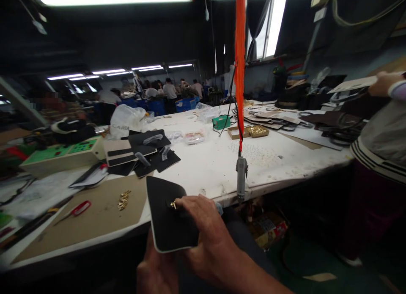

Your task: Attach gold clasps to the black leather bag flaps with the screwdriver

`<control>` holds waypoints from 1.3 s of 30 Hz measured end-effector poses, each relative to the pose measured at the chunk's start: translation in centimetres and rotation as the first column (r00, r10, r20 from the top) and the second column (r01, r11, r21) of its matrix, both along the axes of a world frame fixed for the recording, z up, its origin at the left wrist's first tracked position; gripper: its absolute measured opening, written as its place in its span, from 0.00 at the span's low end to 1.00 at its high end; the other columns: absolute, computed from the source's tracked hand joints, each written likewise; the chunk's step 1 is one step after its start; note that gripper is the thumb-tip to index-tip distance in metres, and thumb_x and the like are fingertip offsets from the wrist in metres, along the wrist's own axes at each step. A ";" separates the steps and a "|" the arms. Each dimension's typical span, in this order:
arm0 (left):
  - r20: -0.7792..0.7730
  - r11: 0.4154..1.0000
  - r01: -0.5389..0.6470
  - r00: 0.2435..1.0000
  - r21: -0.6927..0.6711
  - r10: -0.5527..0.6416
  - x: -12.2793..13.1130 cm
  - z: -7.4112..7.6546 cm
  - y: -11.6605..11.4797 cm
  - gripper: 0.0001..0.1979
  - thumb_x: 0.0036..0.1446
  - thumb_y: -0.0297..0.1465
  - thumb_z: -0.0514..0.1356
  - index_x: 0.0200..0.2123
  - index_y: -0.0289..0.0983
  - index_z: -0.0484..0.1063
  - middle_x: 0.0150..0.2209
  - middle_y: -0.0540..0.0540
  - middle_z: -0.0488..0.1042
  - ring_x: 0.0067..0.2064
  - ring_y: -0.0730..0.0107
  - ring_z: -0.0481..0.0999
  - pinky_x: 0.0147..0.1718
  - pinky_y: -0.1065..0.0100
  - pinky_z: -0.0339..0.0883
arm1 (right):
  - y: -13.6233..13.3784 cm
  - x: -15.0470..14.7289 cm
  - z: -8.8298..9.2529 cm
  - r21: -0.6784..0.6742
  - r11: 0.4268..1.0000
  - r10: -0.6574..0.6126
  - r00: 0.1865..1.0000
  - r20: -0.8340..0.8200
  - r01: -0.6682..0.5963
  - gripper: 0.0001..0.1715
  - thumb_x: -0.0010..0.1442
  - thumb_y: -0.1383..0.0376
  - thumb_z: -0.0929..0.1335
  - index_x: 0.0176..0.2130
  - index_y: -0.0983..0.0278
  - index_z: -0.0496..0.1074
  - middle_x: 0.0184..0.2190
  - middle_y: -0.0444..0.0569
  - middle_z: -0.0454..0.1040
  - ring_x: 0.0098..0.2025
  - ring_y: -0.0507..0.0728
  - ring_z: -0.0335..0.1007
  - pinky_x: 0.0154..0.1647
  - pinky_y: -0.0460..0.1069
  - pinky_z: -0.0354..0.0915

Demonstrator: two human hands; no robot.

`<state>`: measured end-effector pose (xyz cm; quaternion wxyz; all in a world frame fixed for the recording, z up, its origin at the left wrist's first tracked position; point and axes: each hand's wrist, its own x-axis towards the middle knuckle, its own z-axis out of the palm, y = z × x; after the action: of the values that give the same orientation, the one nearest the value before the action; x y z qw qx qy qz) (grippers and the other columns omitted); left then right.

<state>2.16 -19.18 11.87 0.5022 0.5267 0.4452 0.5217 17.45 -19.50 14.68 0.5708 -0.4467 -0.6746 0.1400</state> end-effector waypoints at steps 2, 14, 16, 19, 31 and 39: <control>0.117 0.993 -0.116 0.987 0.024 0.113 -0.1 -0.1 -0.1 0.41 0.58 0.67 0.54 0.59 0.44 0.78 0.66 0.42 0.72 0.68 0.39 0.69 0.64 0.52 0.70 | -0.1 -0.5 -0.4 0.056 0.998 0.022 0.999 -0.041 -0.019 0.33 0.67 0.68 0.71 0.67 0.47 0.66 0.59 0.49 0.76 0.63 0.63 0.71 0.70 0.62 0.63; -0.123 0.968 -0.182 0.971 0.174 0.204 -4.2 1.9 3.3 0.35 0.45 0.33 0.79 0.57 0.44 0.74 0.59 0.43 0.76 0.59 0.54 0.79 0.52 0.66 0.78 | -1.6 2.0 -1.3 -0.083 0.924 0.364 0.924 -0.117 -0.374 0.22 0.77 0.62 0.64 0.67 0.53 0.70 0.57 0.52 0.79 0.61 0.60 0.73 0.64 0.59 0.67; -0.252 0.947 -0.065 0.956 0.315 0.149 -5.1 1.9 3.7 0.25 0.45 0.29 0.78 0.47 0.42 0.76 0.61 0.44 0.75 0.62 0.55 0.76 0.56 0.67 0.74 | -1.3 2.6 -1.5 -0.108 0.900 0.411 0.904 -0.116 -0.423 0.22 0.77 0.61 0.65 0.67 0.53 0.70 0.57 0.52 0.78 0.62 0.61 0.72 0.66 0.60 0.65; -0.305 0.923 0.171 0.950 0.345 -0.062 -5.9 2.0 4.0 0.17 0.49 0.23 0.74 0.37 0.43 0.72 0.55 0.46 0.80 0.59 0.57 0.79 0.58 0.64 0.74 | -0.9 3.4 -1.7 -0.137 0.868 0.462 0.877 -0.133 -0.478 0.22 0.76 0.61 0.66 0.66 0.51 0.70 0.57 0.51 0.79 0.63 0.61 0.70 0.67 0.61 0.63; -0.375 0.980 0.160 0.921 0.118 -0.105 -3.3 1.8 5.4 0.12 0.55 0.32 0.69 0.25 0.41 0.69 0.33 0.51 0.84 0.34 0.66 0.83 0.37 0.70 0.75 | 1.5 3.7 -2.5 -0.450 0.807 0.305 0.923 -0.236 -0.382 0.11 0.70 0.62 0.71 0.50 0.59 0.80 0.45 0.49 0.81 0.48 0.58 0.76 0.52 0.51 0.71; -0.443 0.977 0.115 0.877 -0.181 -0.186 -1.6 -0.3 13.4 0.17 0.48 0.45 0.70 0.31 0.40 0.73 0.24 0.53 0.75 0.27 0.66 0.74 0.25 0.70 0.69 | 8.7 3.6 -4.0 -0.703 0.673 0.043 0.961 -0.272 -0.229 0.12 0.62 0.60 0.72 0.41 0.65 0.81 0.35 0.47 0.82 0.37 0.58 0.77 0.35 0.47 0.69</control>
<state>0.60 -5.78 11.61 0.4603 0.6287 0.5463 0.3073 21.01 -10.80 10.66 0.4088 -0.5651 -0.5228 0.4901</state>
